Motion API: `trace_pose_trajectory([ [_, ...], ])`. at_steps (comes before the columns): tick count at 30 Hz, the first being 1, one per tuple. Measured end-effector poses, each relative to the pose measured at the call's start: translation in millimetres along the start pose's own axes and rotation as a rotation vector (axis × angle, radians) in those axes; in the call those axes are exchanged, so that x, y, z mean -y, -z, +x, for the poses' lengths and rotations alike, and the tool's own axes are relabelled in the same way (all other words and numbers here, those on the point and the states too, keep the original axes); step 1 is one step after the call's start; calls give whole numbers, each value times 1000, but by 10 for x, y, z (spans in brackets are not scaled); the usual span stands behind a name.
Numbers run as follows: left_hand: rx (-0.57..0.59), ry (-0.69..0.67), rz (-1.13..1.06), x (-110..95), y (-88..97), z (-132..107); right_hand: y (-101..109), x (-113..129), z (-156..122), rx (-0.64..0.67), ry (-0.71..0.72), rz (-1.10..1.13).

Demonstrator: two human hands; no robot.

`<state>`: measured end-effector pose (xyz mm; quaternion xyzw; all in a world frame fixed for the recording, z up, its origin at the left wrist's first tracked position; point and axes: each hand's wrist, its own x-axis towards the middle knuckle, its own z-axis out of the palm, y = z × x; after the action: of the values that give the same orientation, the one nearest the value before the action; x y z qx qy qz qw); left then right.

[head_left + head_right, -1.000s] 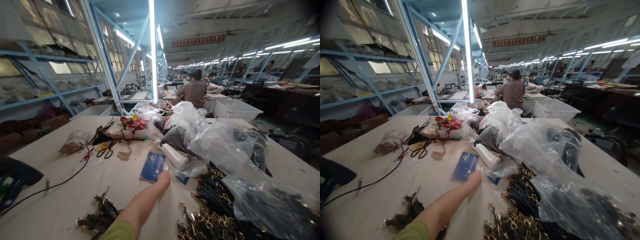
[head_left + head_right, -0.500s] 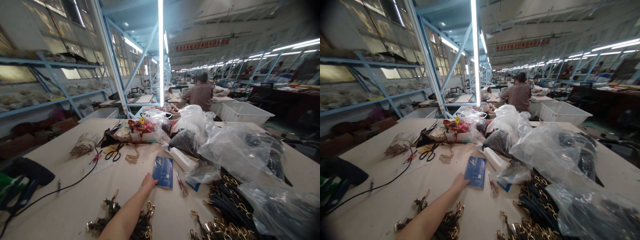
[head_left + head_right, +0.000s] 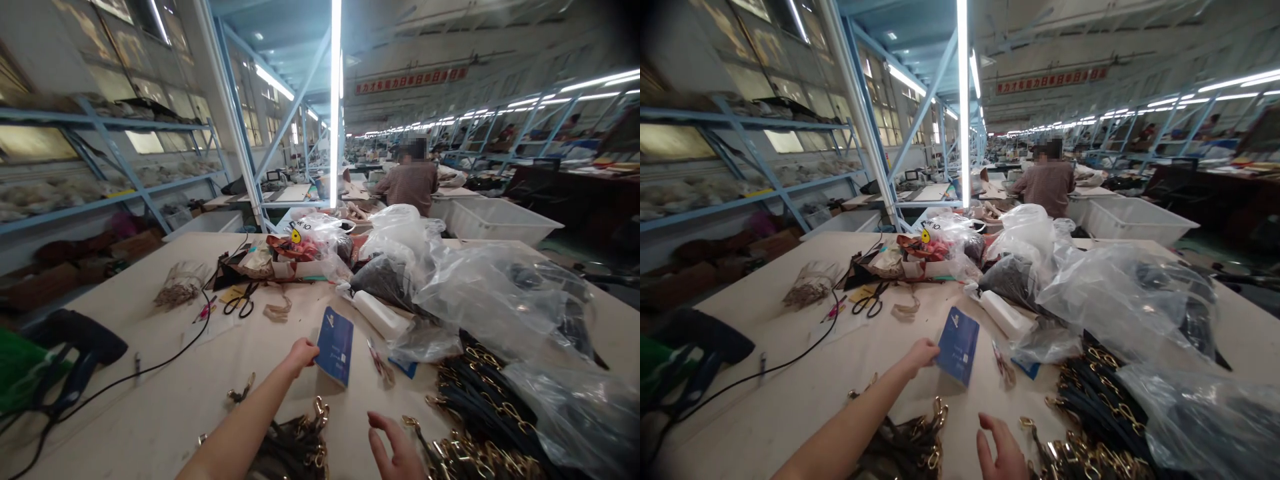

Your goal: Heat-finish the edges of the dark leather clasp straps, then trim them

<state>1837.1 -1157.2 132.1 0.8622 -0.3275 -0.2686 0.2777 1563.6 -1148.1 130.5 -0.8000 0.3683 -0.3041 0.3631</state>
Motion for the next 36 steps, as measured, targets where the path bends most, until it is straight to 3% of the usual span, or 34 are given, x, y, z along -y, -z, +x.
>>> trace_pose_trajectory([
  [4, 3, -122, 131, 12, 463, -40, -215, -101, 170, 42, -226, 206],
  [7, 23, -262, 235, -65, 721, -22, -261, -161, 278, -34, -298, 284],
  [9, 22, -347, 279, -156, 799, -12, -236, -205, 342, -120, -348, 280],
  [13, 14, -484, 295, -365, 687, -26, -204, -315, 384, -220, -421, 229],
  [19, -124, -668, 125, -490, 142, -93, -497, -328, 476, -14, -400, 343],
  [23, -90, -574, -129, -428, -119, -234, -664, -201, 676, 41, -289, 389],
  [27, -12, -298, -405, -345, -242, -446, -753, -138, 752, 62, -324, 396],
  [29, 88, -154, -481, -308, -266, -524, -776, -131, 753, 61, -348, 396],
  [31, 150, -110, -521, -269, -261, -564, -774, -118, 756, 57, -366, 404],
  [36, 96, -77, -499, -118, -141, -566, -654, -29, 733, 57, -394, 498],
])
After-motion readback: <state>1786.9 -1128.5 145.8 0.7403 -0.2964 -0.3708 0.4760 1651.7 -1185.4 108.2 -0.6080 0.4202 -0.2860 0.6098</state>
